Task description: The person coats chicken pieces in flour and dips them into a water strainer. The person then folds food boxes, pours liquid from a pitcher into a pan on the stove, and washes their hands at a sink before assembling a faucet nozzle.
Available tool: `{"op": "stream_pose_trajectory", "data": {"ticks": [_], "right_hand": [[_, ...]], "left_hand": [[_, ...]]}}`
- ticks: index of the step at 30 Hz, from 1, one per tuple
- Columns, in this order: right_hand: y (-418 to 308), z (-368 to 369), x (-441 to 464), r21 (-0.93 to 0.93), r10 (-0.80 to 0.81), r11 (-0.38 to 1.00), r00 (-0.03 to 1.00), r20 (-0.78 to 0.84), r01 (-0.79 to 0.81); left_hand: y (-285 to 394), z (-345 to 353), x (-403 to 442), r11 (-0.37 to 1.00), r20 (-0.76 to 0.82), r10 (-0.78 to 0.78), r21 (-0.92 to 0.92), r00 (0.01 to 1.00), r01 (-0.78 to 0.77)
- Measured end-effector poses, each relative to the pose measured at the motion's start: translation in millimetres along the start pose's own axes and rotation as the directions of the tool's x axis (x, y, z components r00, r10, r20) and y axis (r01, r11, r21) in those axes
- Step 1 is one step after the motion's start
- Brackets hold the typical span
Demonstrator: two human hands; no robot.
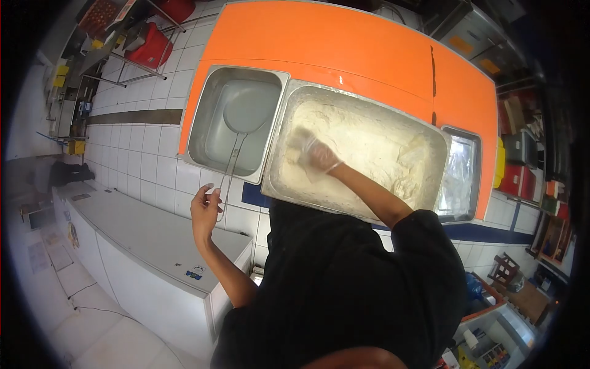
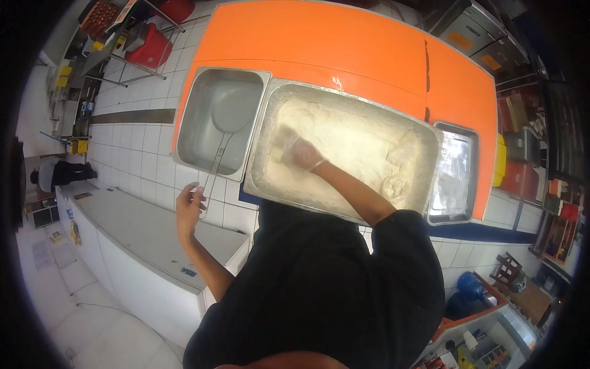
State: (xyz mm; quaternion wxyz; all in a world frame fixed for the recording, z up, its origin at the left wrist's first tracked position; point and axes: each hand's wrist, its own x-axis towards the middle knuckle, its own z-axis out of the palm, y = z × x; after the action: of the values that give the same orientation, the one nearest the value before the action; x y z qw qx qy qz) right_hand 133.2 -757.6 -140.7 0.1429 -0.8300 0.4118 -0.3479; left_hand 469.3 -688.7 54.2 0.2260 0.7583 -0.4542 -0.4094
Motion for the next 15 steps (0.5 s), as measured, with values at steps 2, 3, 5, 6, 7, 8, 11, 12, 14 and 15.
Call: {"op": "stream_pose_trajectory", "data": {"ticks": [2, 3, 5, 6, 7, 8, 11, 12, 14, 15], "right_hand": [[7.9, -26.4, 26.3, 0.148, 0.295, 0.941, 0.952, 0.085, -0.305], [16.5, -33.5, 33.3, 0.207, 0.428, 0.869, 0.892, 0.144, -0.450], [35.3, -35.9, 25.5, -0.085, 0.398, 0.915, 0.916, 0.050, -0.394], [36.9, -39.8, 26.5, -0.232, 0.371, 0.904, 0.929, 0.006, -0.360], [29.8, -37.4, 23.6, -0.250, 0.281, 0.926, 0.959, -0.044, -0.283], [22.7, -34.9, 20.6, -0.278, 0.188, 0.938, 0.978, -0.093, -0.207], [9.4, -20.9, 13.1, -0.143, 0.199, 0.973, 0.973, 0.116, -0.182], [17.5, 6.4, -4.2, 0.178, 0.290, 0.931, 0.941, 0.175, -0.320], [28.4, 31.1, -16.3, 0.500, 0.338, 0.741, 0.893, 0.298, -0.448], [29.3, 27.5, -13.4, 0.529, 0.327, 0.708, 0.881, 0.342, -0.468]], "left_hand": [[-0.4, -1.0, 0.5, 1.000, 0.002, -0.005, 0.008, 1.000, 0.005], [0.0, -0.9, 0.5, 1.000, 0.003, -0.006, 0.012, 1.000, 0.006], [0.5, -0.3, 0.6, 1.000, 0.002, -0.008, 0.013, 1.000, 0.008], [0.5, 0.3, 0.8, 1.000, -0.002, -0.008, 0.011, 1.000, 0.008], [0.7, 0.6, 0.5, 1.000, -0.004, -0.009, 0.010, 1.000, 0.009], [1.7, 0.7, 0.1, 1.000, -0.004, -0.011, 0.009, 1.000, 0.011], [2.3, 1.5, -1.6, 1.000, 0.005, -0.015, 0.007, 1.000, 0.015], [-1.0, 1.2, 0.5, 1.000, 0.010, -0.010, 0.005, 1.000, 0.010], [2.0, 2.0, 3.2, 1.000, 0.011, -0.006, 0.008, 1.000, 0.006], [6.6, 2.1, 1.1, 1.000, 0.009, -0.014, 0.015, 1.000, 0.014]]}}
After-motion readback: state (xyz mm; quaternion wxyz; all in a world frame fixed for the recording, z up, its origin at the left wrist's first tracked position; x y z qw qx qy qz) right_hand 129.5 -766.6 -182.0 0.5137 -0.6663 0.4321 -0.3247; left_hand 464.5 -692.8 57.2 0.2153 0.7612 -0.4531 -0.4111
